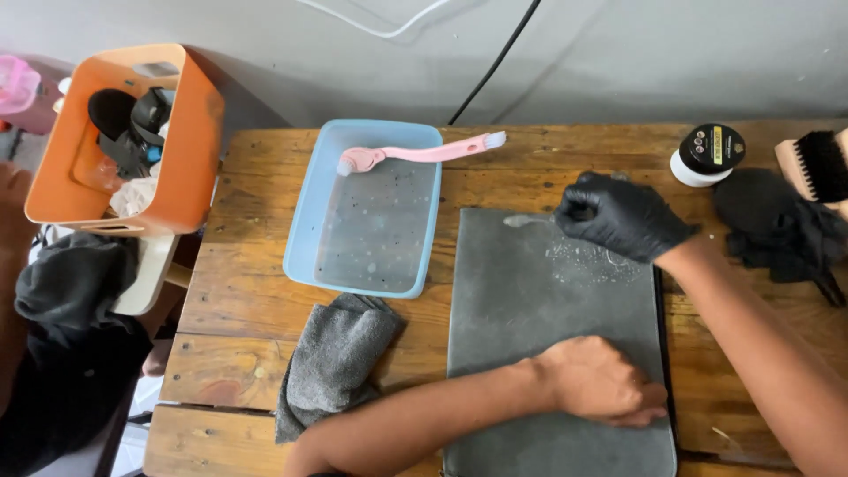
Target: Cleaning and applying a treatment paste to a leather folder using a spatula and a cloth.
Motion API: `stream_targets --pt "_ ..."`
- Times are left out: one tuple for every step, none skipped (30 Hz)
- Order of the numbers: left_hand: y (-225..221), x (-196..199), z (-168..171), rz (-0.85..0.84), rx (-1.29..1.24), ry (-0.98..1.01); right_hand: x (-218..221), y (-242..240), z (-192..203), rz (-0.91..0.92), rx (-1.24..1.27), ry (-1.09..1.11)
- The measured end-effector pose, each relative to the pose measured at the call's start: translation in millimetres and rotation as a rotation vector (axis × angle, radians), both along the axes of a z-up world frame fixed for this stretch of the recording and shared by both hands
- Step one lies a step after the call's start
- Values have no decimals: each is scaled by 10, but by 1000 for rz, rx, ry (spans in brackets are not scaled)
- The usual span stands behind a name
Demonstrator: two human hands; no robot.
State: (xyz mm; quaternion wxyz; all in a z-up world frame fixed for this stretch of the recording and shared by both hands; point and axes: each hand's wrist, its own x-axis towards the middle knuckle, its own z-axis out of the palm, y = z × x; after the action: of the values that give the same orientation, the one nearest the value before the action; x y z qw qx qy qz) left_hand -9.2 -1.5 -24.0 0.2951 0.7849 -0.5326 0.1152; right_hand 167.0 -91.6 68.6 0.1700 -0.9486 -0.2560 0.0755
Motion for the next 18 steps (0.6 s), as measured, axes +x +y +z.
stream_targets --pt "-3 -31 12 0 -4 6 14 -25 -56 0 -4 6" --pt "7 -15 29 -9 -5 22 71 -35 -94 107 118 70" --pt "18 1 50 -18 -7 39 128 -43 -129 214 240 134" --pt "14 5 31 -9 -8 33 109 -13 -150 223 237 130" --pt "7 9 11 -6 -2 32 91 15 -172 161 239 47" --pt "-2 -17 -9 -8 5 38 42 31 -208 93 242 -30" --pt "4 11 15 -4 5 40 77 34 -227 96 241 -28" --pt "17 13 36 -12 13 41 76 18 -259 152 228 35" --pt "25 14 58 -19 21 43 73 -2 -290 208 215 99" --pt "25 21 65 -25 20 38 37 62 -252 204 214 93" --pt "27 24 72 -34 19 43 -3 130 -214 149 194 -14" --pt "31 14 75 -42 17 50 -53 203 -185 96 172 -119" --pt "19 12 80 -46 15 47 -50 210 -167 93 170 -122" --pt "19 13 85 -49 19 63 -41 234 -154 154 167 43" --pt "22 14 89 -52 23 78 -30 261 -142 216 164 207" --pt "25 51 85 -49 25 80 -54 318 -123 219 166 209" --pt "31 85 75 -106 2 101 -81 378 -109 148 153 82" --pt "22 86 60 -163 -26 129 -137 423 -108 75 137 -37"
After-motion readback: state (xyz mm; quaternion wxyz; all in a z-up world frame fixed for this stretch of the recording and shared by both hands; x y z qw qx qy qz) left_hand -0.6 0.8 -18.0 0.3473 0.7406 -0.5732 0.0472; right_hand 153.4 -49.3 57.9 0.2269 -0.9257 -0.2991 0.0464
